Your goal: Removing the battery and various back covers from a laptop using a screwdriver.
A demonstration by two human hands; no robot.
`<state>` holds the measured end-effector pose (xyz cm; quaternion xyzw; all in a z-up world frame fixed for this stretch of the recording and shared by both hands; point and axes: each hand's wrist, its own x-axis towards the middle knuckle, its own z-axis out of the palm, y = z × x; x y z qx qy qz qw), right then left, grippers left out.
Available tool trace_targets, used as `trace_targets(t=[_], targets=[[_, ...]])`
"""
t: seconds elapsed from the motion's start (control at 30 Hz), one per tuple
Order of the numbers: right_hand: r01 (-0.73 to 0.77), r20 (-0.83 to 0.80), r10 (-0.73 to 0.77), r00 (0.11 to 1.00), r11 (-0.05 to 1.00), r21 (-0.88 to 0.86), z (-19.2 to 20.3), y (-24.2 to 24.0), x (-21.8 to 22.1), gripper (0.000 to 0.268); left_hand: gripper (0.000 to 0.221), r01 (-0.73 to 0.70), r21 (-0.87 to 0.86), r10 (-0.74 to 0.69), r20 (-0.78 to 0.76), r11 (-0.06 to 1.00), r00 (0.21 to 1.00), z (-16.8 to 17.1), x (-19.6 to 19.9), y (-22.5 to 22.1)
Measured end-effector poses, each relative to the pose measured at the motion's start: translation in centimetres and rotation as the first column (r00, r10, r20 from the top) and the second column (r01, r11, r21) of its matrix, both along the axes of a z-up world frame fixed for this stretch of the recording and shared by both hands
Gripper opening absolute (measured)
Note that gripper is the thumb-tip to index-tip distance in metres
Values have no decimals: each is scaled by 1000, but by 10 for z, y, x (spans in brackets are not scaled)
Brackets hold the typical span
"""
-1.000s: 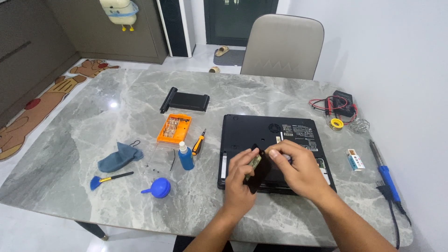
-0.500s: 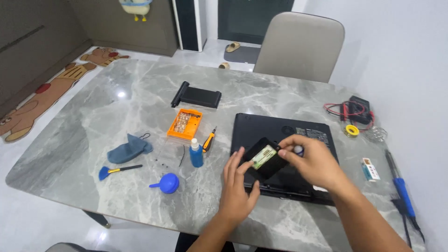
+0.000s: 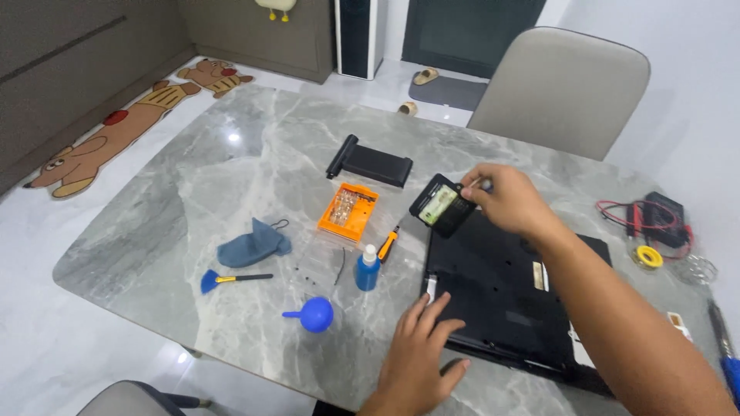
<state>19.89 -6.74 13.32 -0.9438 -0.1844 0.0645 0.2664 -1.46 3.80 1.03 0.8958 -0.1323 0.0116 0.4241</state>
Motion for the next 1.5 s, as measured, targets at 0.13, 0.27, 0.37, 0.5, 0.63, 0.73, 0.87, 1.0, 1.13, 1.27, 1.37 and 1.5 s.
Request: trace_targets(t=[0.13, 0.27, 0.37, 0.5, 0.63, 0.73, 0.87, 1.0, 1.13, 1.27, 1.37, 1.5], targets=[[-113, 55, 118, 991, 990, -85, -40, 30, 63, 9, 40, -44, -112, 66, 208, 993, 976, -17, 1, -1], [-147, -102, 130, 986, 971, -190, -54, 65, 86, 8, 37, -46, -150, 67, 136, 988, 988, -23, 4, 0], [-166, -146, 131, 981, 951, -260, -70, 81, 100, 9, 35, -42, -161, 65, 143, 986, 988, -19, 4, 2], [-137, -188, 84, 979, 946, -293, -82, 92, 110, 8, 36, -39, -158, 65, 159, 987, 985, -15, 5, 4], [-143, -190, 82, 978, 930, -339, -95, 93, 121, 4, 39, -67, -143, 103, 265, 988, 959, -29, 8, 0], [-166, -228, 87, 970, 919, -358, -97, 95, 122, 8, 36, -71, -155, 106, 228, 985, 968, -23, 7, 1], [-196, -207, 124, 970, 905, -378, -102, 95, 124, 10, 37, -59, -124, 84, 214, 991, 973, -24, 8, 1], [-184, -208, 107, 972, 897, -402, -106, 97, 126, 14, 40, -78, -105, 107, 306, 991, 946, -45, 11, -3], [-182, -200, 109, 974, 900, -397, -101, 95, 121, 20, 37, -55, -123, 80, 211, 991, 974, -26, 7, 1], [-153, -186, 77, 979, 887, -436, -95, 96, 114, 18, 36, -52, -132, 76, 186, 990, 980, -23, 7, 1], [-178, -155, 119, 981, 873, -455, -98, 95, 113, 25, 36, -64, -128, 91, 215, 990, 972, -27, 7, 0], [-273, -157, 224, 962, 817, -508, -92, 96, 106, 61, 36, -47, -135, 70, 171, 990, 983, -23, 6, 1]])
